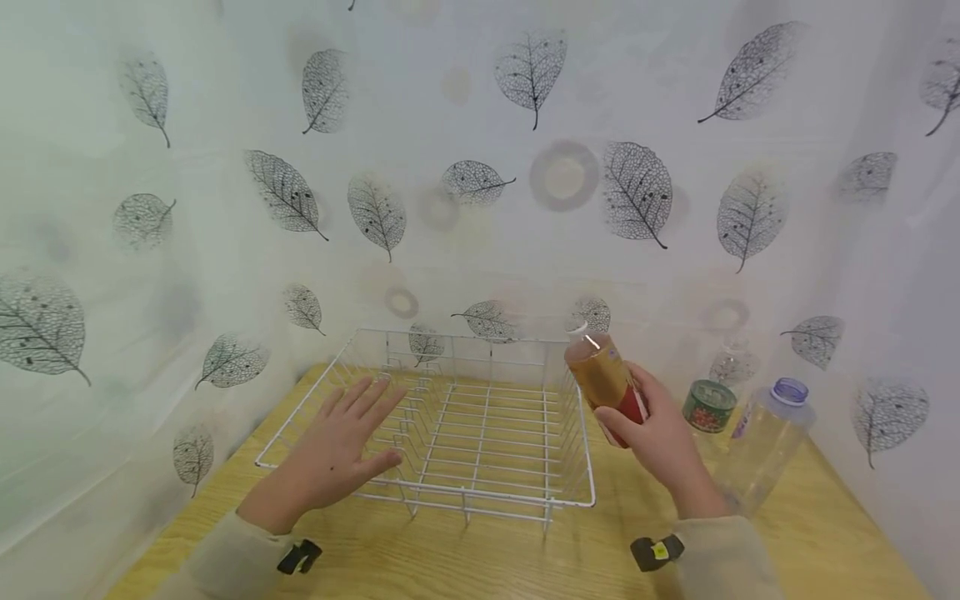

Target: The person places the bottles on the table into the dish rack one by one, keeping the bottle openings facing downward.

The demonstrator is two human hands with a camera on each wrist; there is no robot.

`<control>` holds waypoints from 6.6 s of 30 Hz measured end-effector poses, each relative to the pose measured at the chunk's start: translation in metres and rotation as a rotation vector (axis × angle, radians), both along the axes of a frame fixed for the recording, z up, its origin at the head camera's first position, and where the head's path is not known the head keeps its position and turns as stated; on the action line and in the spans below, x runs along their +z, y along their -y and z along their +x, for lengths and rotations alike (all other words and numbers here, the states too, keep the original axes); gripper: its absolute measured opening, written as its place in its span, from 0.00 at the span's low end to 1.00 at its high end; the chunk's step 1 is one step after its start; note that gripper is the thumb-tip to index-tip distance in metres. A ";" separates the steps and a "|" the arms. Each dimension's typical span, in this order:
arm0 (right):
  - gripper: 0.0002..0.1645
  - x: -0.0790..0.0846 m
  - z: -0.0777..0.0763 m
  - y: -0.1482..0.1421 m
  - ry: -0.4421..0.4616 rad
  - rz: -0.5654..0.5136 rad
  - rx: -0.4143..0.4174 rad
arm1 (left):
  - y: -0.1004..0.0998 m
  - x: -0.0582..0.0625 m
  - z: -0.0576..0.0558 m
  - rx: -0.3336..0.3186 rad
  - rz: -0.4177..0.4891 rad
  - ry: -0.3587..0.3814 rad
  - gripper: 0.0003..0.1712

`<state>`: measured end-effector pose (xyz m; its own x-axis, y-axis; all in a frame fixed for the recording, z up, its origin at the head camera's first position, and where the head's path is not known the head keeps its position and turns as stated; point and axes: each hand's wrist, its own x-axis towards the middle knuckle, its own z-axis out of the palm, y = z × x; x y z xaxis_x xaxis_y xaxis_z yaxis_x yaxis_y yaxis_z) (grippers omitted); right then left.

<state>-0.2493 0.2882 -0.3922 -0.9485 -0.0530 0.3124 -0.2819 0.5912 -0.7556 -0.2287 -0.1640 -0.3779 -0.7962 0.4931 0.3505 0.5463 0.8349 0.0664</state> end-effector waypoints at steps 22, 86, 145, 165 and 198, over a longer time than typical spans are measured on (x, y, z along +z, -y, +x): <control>0.54 0.045 0.054 0.093 -0.441 0.582 0.201 | -0.061 0.041 0.030 -0.283 0.209 -0.215 0.52; 0.60 0.053 0.071 0.093 -0.293 0.045 0.402 | -0.075 0.040 0.047 -0.287 0.354 0.072 0.42; 0.32 0.047 0.079 0.117 -0.037 -0.479 0.470 | -0.104 0.008 0.041 -0.447 0.602 0.548 0.46; 0.34 0.041 0.071 0.117 0.060 -0.436 0.413 | 0.010 0.013 -0.005 0.027 0.490 0.439 0.51; 0.33 0.043 0.071 0.117 0.039 -0.438 0.444 | 0.121 -0.035 -0.053 0.098 0.796 0.671 0.38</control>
<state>-0.1787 0.1711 -0.3494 -0.8765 -0.3196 0.3600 -0.3971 0.0571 -0.9160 -0.2821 -0.2854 -0.4131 -0.9715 0.2364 0.0166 0.1259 0.4557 0.8812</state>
